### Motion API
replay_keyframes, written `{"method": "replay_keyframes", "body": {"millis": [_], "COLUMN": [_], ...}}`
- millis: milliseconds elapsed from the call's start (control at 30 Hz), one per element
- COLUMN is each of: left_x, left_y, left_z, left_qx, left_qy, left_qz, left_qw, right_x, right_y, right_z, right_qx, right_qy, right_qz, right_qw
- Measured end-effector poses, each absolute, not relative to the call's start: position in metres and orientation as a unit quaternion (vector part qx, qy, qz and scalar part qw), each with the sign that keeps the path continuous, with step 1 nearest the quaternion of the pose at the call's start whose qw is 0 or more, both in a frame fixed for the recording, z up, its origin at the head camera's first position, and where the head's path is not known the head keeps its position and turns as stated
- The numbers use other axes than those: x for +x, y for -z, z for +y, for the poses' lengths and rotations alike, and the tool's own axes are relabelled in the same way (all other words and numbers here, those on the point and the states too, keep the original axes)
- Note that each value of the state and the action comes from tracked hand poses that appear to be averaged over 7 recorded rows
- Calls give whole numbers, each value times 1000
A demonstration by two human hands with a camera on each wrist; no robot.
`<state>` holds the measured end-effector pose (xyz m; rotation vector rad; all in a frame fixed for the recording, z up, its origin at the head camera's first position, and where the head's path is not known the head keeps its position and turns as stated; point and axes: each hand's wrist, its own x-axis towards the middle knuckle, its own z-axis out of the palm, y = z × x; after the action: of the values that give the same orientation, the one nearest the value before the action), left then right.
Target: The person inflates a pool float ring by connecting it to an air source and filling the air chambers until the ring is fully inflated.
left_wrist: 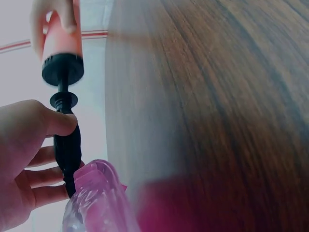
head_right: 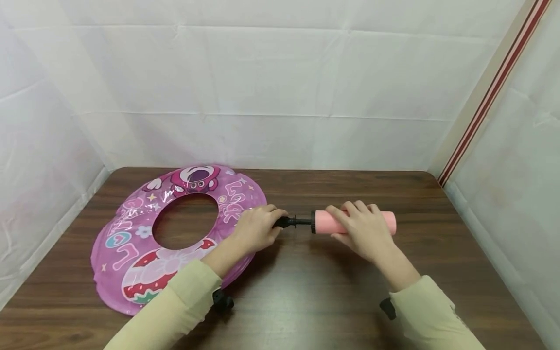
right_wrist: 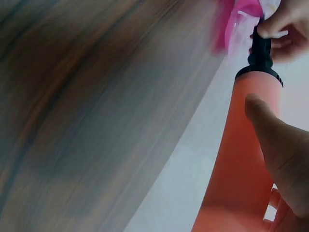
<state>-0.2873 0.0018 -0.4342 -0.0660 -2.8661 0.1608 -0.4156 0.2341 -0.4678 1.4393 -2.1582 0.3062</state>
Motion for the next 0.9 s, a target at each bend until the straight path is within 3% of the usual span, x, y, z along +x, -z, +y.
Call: {"method": "replay_keyframes", "body": {"millis": [300, 467, 900], "left_x": [-285, -284, -289], "left_y": [438, 438, 442], "left_z": [-3, -2, 1], "left_qx": [-51, -46, -50], "left_qy": [-63, -67, -99], "left_qz": [-980, -983, -980], "left_qw": [179, 165, 167], "right_x": [-428, -432, -411], "right_y": [466, 470, 476], "right_z": [299, 309, 218], "right_qx": [505, 504, 538], "right_qy": [-134, -131, -90], "right_qz": [-806, -806, -782], "right_qw": [279, 283, 301]}}
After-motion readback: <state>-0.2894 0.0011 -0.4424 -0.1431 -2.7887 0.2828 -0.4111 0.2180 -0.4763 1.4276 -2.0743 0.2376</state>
